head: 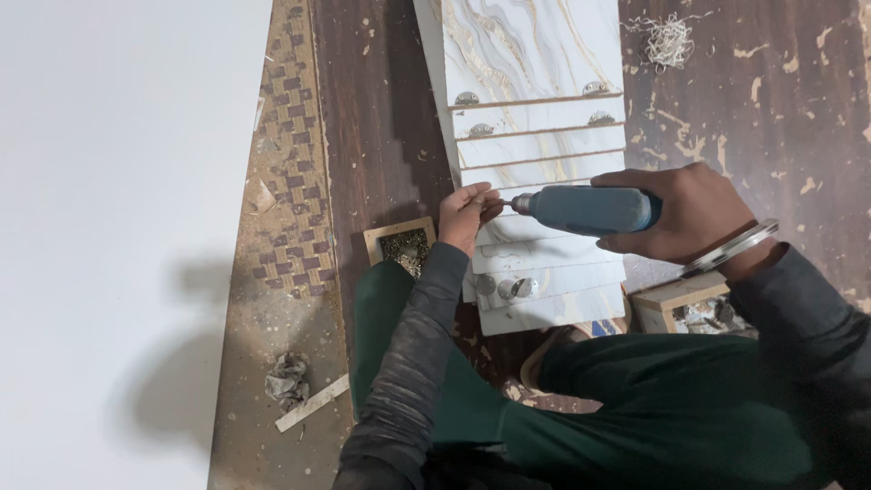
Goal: The person uses a corded electric drill to drive screws into metal hinges attached to a white marble-patterned panel. They repeatedly pick screws from a small wooden box and fasten them into pre-drilled holes on the panel.
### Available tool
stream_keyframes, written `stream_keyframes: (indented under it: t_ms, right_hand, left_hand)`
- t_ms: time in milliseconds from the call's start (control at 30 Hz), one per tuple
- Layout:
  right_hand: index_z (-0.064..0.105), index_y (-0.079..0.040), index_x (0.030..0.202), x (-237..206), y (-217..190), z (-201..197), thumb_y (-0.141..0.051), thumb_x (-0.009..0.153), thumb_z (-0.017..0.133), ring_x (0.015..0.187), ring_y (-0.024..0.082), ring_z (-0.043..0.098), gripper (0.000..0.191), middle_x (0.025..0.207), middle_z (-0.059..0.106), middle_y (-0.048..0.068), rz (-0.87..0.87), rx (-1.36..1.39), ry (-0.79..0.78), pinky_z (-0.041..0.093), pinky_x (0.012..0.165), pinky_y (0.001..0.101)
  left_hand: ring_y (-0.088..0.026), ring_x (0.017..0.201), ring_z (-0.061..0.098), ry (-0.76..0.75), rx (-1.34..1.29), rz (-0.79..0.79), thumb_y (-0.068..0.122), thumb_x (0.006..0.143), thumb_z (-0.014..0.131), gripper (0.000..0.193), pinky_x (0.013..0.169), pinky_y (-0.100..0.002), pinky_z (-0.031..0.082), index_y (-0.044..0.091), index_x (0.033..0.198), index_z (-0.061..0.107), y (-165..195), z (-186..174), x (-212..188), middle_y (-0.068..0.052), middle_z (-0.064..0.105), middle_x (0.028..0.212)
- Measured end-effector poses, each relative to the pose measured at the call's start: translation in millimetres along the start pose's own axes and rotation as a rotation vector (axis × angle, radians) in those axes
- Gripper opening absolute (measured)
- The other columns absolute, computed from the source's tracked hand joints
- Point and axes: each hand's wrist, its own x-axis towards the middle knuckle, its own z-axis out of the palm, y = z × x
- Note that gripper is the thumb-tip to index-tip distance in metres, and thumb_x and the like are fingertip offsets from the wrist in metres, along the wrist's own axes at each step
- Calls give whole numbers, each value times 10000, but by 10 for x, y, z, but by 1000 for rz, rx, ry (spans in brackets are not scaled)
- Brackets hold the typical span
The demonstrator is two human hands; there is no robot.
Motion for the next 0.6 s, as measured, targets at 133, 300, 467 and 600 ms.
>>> stream_keyframes:
  t_ms: [133,300,467,600]
  right_hand:
    - [740,-169,1255,-94,21,60,-395,585,923,675,313,763,730,860,779,191,-8,-26,6,620,678,418]
    - [728,-122,1257,-159,35,98,-405,619,904,707,315,764,720,911,775,196,-114,77,72,620,689,413]
    - [739,-129,1258,-190,-49,74,-407,595,914,663,337,752,740,865,776,204,-91,50,52,610,642,432]
    - [740,-150,1265,-201,-116,32,-407,597,909,630,332,748,735,808,768,202,-84,29,24,609,637,432]
  left_hand:
    - [-216,990,735,16,-180,-22,112,1033,591,287,890,-311,638,-55,1263,626,-21,-16,-208,-157,711,1157]
    - [-216,972,748,28,-382,-103,192,1004,631,316,848,-303,647,-54,1200,660,-188,10,-253,-150,724,1116]
    - [-167,877,723,60,-490,-59,199,1009,681,281,808,-269,643,-45,1148,684,-258,91,-215,-121,738,1047]
    - [-130,840,729,83,-529,-28,186,1003,690,252,771,-241,629,-32,1129,681,-258,111,-215,-120,747,1042]
